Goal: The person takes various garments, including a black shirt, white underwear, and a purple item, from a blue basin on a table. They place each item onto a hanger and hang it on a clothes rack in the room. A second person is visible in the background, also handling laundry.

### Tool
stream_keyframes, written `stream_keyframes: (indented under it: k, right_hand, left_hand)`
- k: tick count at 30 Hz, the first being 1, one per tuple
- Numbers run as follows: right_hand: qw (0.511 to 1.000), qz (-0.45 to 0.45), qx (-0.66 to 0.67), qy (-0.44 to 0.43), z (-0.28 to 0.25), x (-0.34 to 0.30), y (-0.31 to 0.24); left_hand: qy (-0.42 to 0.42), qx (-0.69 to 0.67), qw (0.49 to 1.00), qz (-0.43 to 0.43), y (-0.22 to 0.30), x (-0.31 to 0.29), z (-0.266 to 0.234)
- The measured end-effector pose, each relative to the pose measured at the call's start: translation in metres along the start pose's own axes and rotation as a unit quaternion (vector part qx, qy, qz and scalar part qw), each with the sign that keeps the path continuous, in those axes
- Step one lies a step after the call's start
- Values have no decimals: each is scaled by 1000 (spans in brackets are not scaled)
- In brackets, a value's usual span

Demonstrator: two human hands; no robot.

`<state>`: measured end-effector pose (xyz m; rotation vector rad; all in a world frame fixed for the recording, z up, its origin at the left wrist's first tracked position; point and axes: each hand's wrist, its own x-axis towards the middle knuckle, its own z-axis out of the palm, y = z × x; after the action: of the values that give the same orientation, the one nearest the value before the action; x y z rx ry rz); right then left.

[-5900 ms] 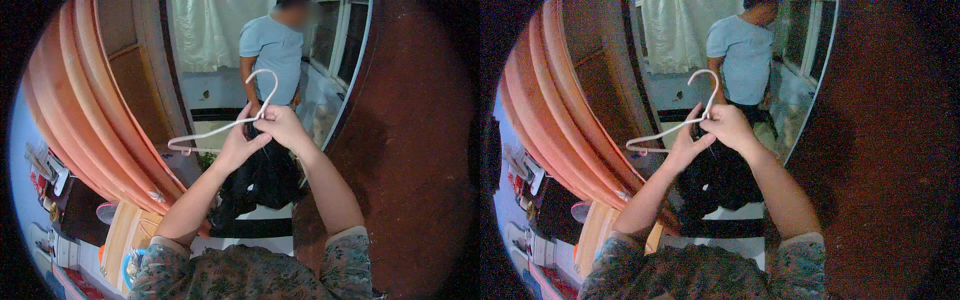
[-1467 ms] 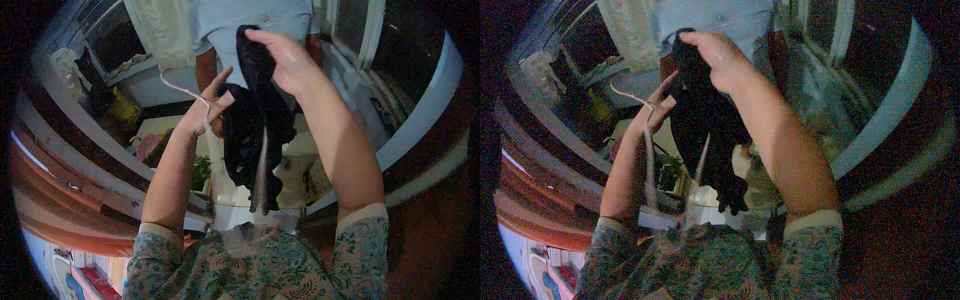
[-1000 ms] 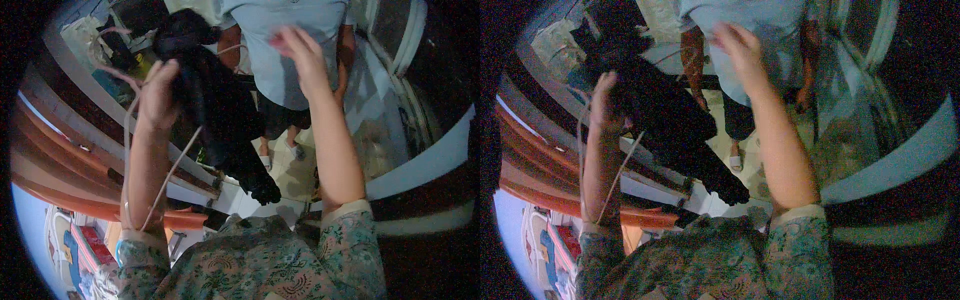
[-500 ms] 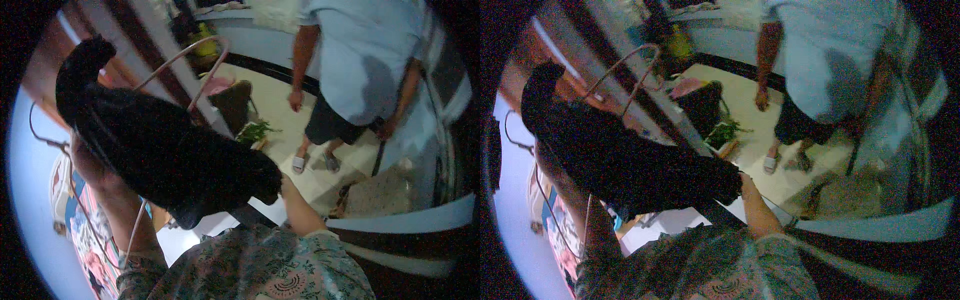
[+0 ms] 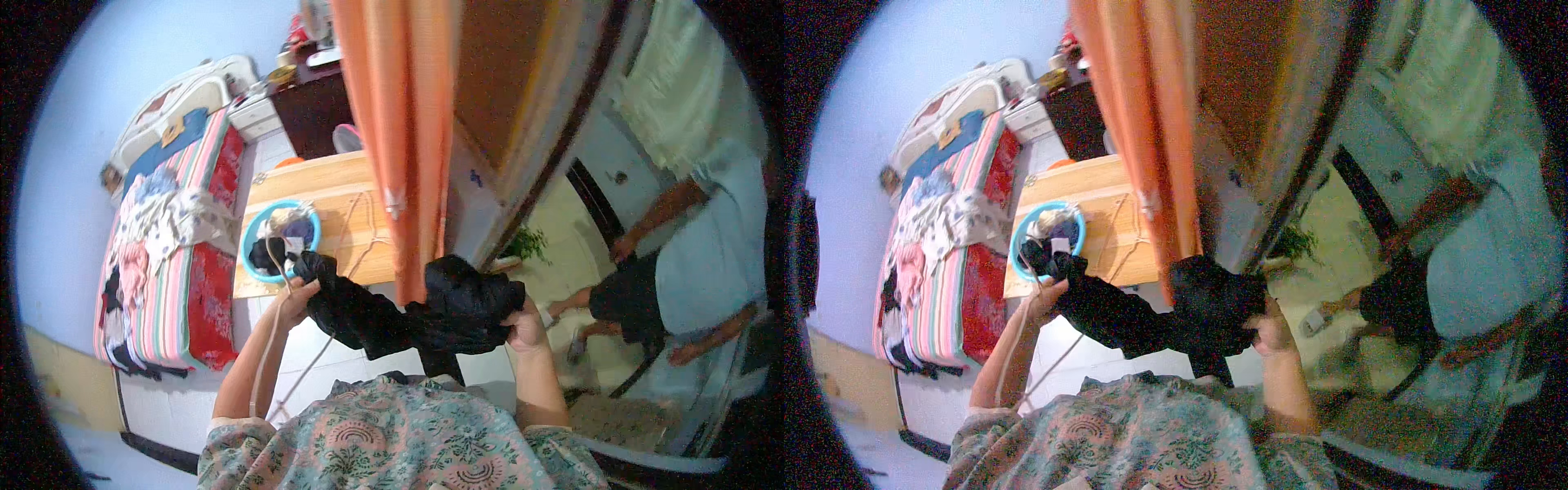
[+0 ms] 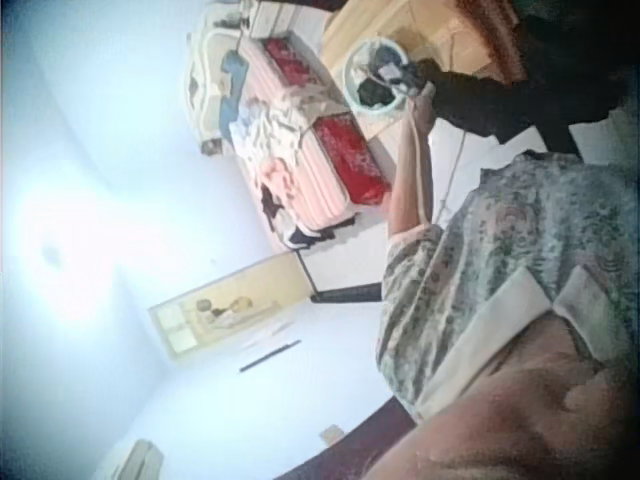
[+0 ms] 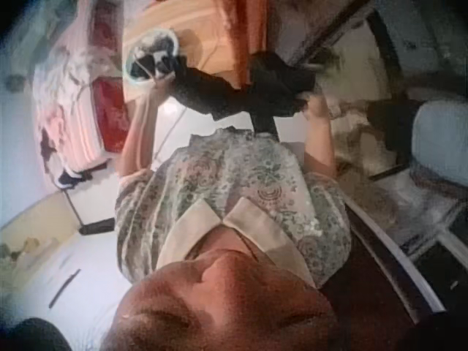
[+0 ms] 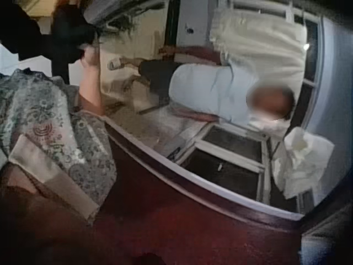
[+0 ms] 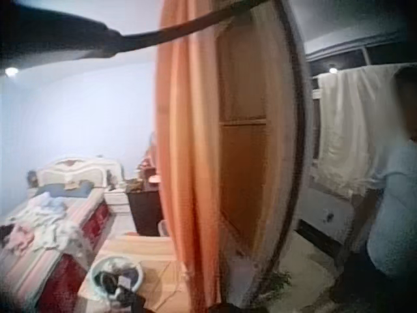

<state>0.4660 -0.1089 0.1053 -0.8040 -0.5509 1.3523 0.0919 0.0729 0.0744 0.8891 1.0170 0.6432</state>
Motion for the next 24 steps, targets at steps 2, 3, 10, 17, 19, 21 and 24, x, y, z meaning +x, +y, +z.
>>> stream_keyframes:
  k: [2, 3, 10, 17, 19, 21, 24]
  right_hand:
    - [994, -43, 7, -102, 42, 30, 19]
    - [994, -2, 43, -98, 51, 46, 26]
    - [967, 193, 123, -112, 132, 101, 47]
    - [904, 266, 214, -258, 236, 135, 70]
    - [931, 201, 142, -270, 228, 162, 110]
    - [911, 209, 155, -321, 251, 170, 132]
    - [887, 217, 136, -384, 283, 176, 145]
  left_hand:
    - [57, 96, 993, -35, 14, -3, -55]
    - [100, 135, 985, -46, 9, -2, -74]
    - [172, 595, 771, -151, 2, -66, -159]
    - [280, 247, 924, -81, -21, -214, -233]
    - [333, 137, 928, -95, 0, -239, -214]
    - [372, 44, 925, -59, -7, -245, -197]
    - [300, -27, 953, -34, -5, -222, -179]
